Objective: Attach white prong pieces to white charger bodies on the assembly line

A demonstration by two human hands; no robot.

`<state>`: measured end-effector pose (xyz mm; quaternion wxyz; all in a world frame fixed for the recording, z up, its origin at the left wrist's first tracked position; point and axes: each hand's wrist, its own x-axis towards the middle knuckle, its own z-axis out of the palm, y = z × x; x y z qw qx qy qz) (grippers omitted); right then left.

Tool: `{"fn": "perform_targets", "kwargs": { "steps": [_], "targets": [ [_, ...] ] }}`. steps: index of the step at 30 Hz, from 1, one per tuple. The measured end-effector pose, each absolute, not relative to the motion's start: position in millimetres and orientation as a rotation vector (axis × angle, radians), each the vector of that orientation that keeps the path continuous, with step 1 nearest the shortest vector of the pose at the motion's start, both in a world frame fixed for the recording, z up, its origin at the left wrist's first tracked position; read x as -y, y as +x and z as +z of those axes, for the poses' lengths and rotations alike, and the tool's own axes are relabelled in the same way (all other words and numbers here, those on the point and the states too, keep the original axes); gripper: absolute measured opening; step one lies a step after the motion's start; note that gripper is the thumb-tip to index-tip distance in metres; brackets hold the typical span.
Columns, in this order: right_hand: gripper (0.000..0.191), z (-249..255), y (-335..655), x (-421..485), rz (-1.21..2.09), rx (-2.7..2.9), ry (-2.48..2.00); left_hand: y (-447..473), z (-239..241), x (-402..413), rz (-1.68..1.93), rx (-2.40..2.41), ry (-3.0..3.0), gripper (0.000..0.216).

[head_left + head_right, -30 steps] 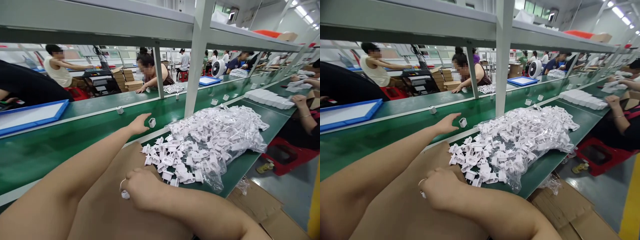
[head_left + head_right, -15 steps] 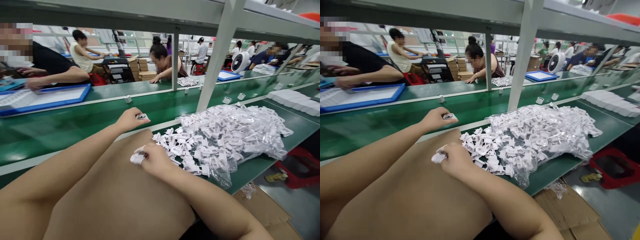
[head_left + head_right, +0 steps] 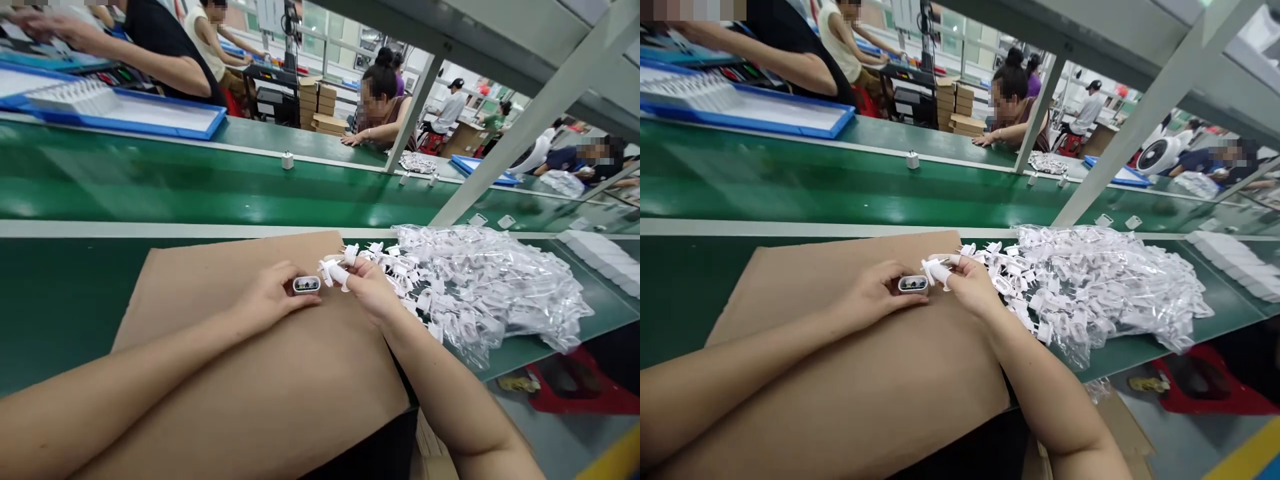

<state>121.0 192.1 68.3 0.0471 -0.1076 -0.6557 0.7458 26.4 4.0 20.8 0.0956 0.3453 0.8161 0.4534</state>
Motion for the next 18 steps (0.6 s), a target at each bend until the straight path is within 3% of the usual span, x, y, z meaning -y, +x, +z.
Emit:
{"fn": "perform_targets", "kwargs": {
  "steps": [2,5,9,13,18],
  "targets": [
    [0.036,66,122,-191,2.089,2.116,-0.281,27,16,-3,1.413,-2.304,1.000,0.053],
    [0.023,63,125,-189,1.533,2.345,-0.045,26,12,-3,1.482,-2.190,0.947,0.047],
    [0.031,60,129,-185,0.912,2.551,0.234,24,12,-6,1.466,-2.193,0.934,0.038],
    [0.035,54,126,-181,0.601,2.600,0.342,22,11,-9,1.501,-2.157,0.933,0.035],
    [0.035,52,120,-180,0.509,2.657,0.360,21,13,-8,1.525,-2.124,0.890,0.033]
  ]
}}
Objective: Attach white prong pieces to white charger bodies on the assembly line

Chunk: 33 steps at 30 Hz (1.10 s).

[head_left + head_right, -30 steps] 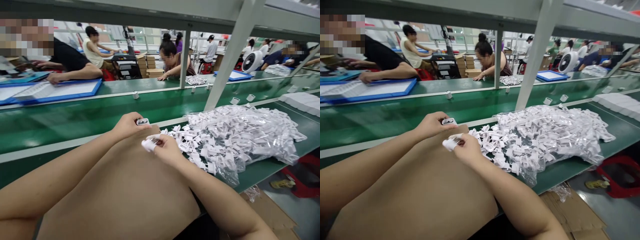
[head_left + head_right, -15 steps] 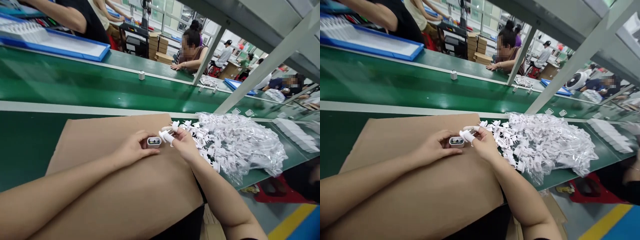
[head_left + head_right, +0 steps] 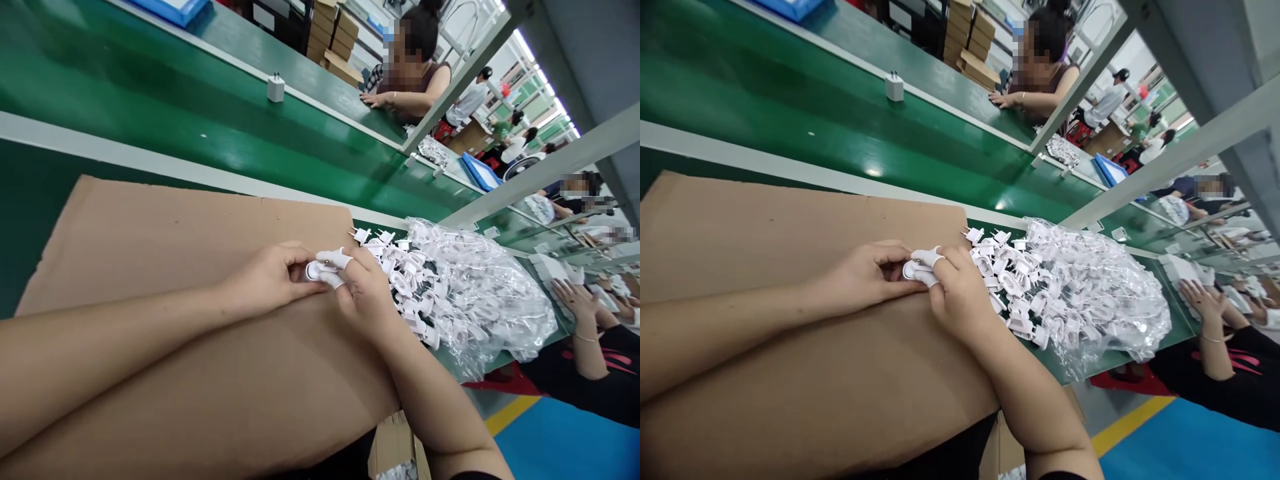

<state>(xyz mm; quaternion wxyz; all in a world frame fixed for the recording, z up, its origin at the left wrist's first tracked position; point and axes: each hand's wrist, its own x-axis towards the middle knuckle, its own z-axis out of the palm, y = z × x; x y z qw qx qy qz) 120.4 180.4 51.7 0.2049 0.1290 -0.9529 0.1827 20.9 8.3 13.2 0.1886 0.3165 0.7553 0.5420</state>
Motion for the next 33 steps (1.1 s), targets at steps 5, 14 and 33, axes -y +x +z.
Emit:
{"fn": "perform_targets", "kwargs": {
  "steps": [5,14,33],
  "targets": [
    [0.041,55,120,-177,0.512,2.628,0.371,20,16,-9,1.544,-2.096,0.893,0.031],
    [0.033,56,116,-175,0.380,2.658,0.422,19,16,-8,1.544,-2.094,0.906,0.032],
    [0.022,60,117,-159,0.524,2.704,0.149,24,21,-6,1.446,-2.147,0.925,0.028]
  ]
}}
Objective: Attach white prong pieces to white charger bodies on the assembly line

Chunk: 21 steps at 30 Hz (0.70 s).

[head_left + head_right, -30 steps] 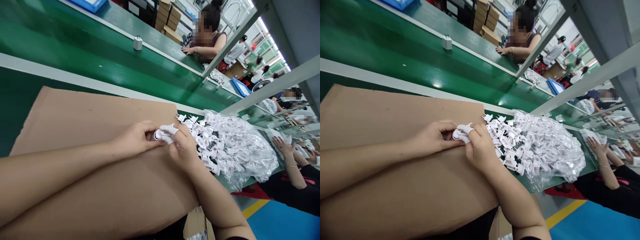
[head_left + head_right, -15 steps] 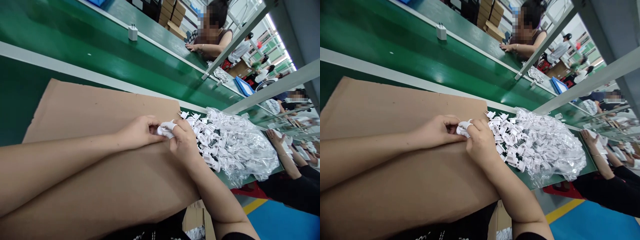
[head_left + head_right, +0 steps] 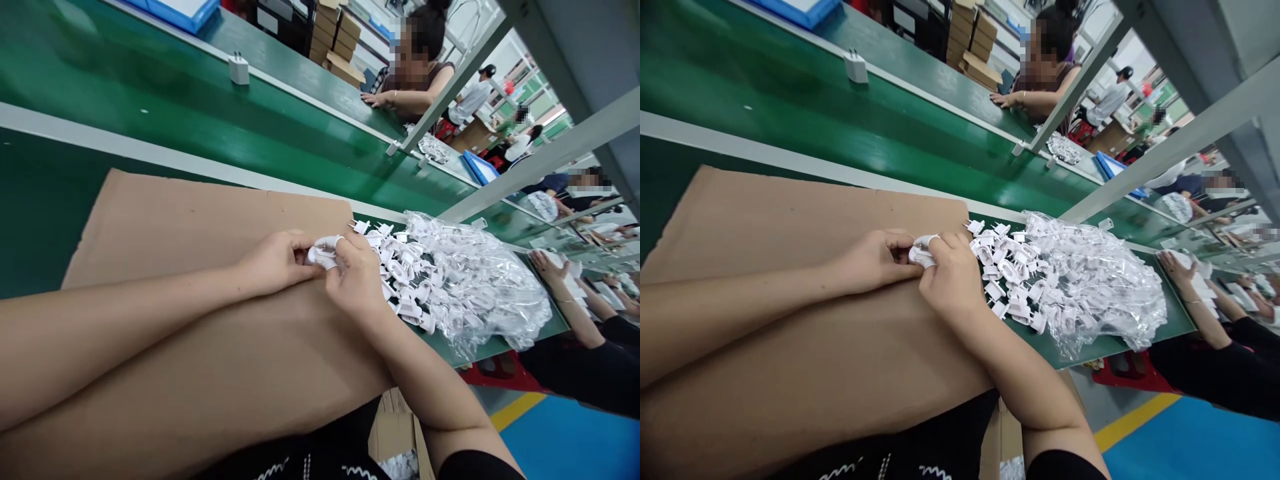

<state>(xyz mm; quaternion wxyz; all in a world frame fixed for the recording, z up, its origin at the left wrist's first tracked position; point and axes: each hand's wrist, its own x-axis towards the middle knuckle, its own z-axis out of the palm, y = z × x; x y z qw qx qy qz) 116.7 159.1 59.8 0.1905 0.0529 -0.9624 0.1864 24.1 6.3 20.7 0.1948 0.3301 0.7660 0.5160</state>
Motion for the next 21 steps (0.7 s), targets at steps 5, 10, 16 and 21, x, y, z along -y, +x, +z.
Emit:
{"fn": "perform_targets", "kwargs": {
  "steps": [5,10,16,21],
  "targets": [
    [0.021,53,116,-162,0.578,2.610,0.096,24,24,-6,1.427,-2.139,0.904,0.030],
    [0.019,42,118,-164,0.686,2.523,0.079,22,23,-7,1.440,-2.102,0.909,0.038],
    [0.062,29,122,-167,1.022,2.477,0.010,23,20,-5,1.514,-2.089,0.844,0.034],
    [0.071,47,125,-175,1.091,2.458,0.191,25,33,-1,1.679,-1.810,0.596,0.045]
  ]
}}
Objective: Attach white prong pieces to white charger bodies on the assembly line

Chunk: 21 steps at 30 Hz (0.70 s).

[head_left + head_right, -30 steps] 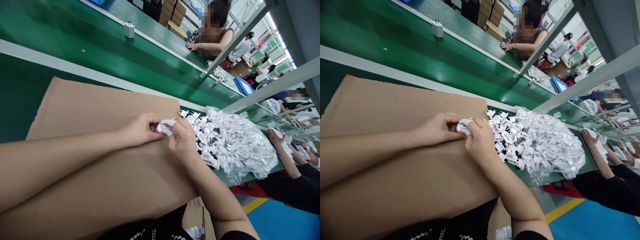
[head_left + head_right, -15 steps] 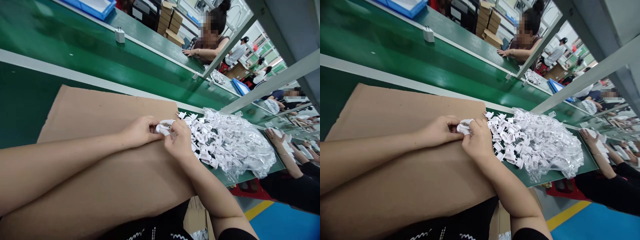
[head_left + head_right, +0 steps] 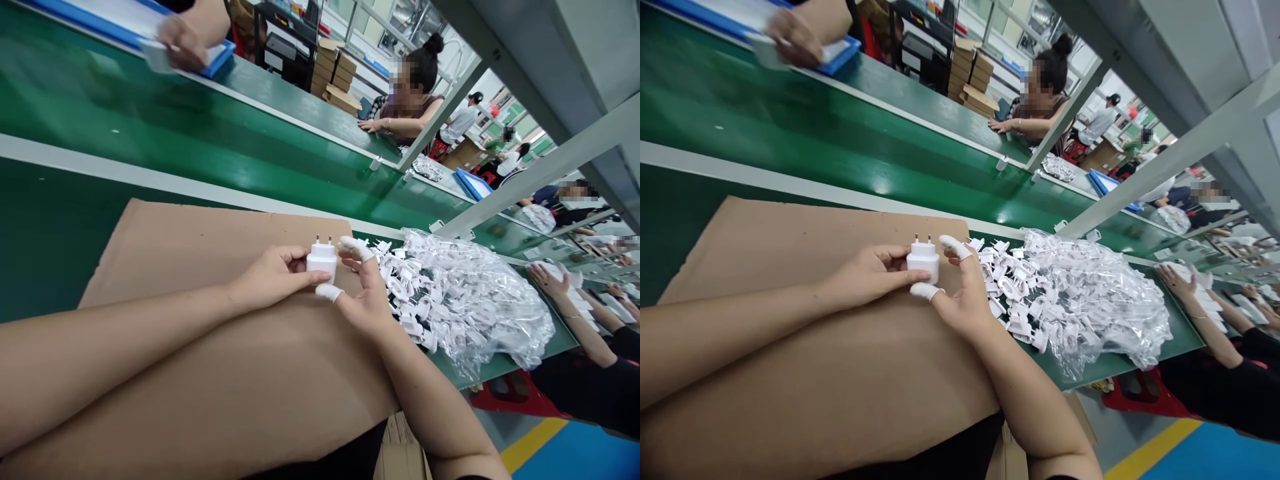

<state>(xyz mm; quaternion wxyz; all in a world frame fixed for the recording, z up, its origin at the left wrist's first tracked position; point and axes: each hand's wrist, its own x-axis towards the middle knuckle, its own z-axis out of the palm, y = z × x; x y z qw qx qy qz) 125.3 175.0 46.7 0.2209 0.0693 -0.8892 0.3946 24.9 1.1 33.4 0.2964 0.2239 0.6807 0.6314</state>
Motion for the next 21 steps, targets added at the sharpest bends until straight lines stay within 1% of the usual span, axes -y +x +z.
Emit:
{"fn": "perform_targets", "kwargs": {
  "steps": [2,4,6,8,10,13,17,21],
  "targets": [
    [0.064,57,127,-179,1.024,2.468,0.305,27,40,-1,1.741,-1.650,0.538,0.048],
    [0.057,63,130,-182,0.919,2.461,0.375,29,46,-1,1.770,-1.541,0.518,0.047],
    [0.059,67,131,-183,0.829,2.422,0.411,33,47,-1,1.787,-1.517,0.558,0.046],
    [0.062,68,132,-184,0.778,2.360,0.414,38,44,0,1.860,-1.593,0.672,0.050],
    [0.061,69,133,-183,0.731,2.279,0.399,43,38,2,2.003,-1.716,0.873,0.058],
    [0.058,71,134,-181,0.667,2.168,0.389,47,32,6,2.143,-1.840,1.346,0.066],
    [0.057,75,136,-177,0.628,2.065,0.454,44,36,12,2.031,-2.067,1.864,0.070],
    [0.059,76,139,-175,0.581,2.045,0.482,41,44,16,1.944,-2.226,2.073,0.070]
  ]
}}
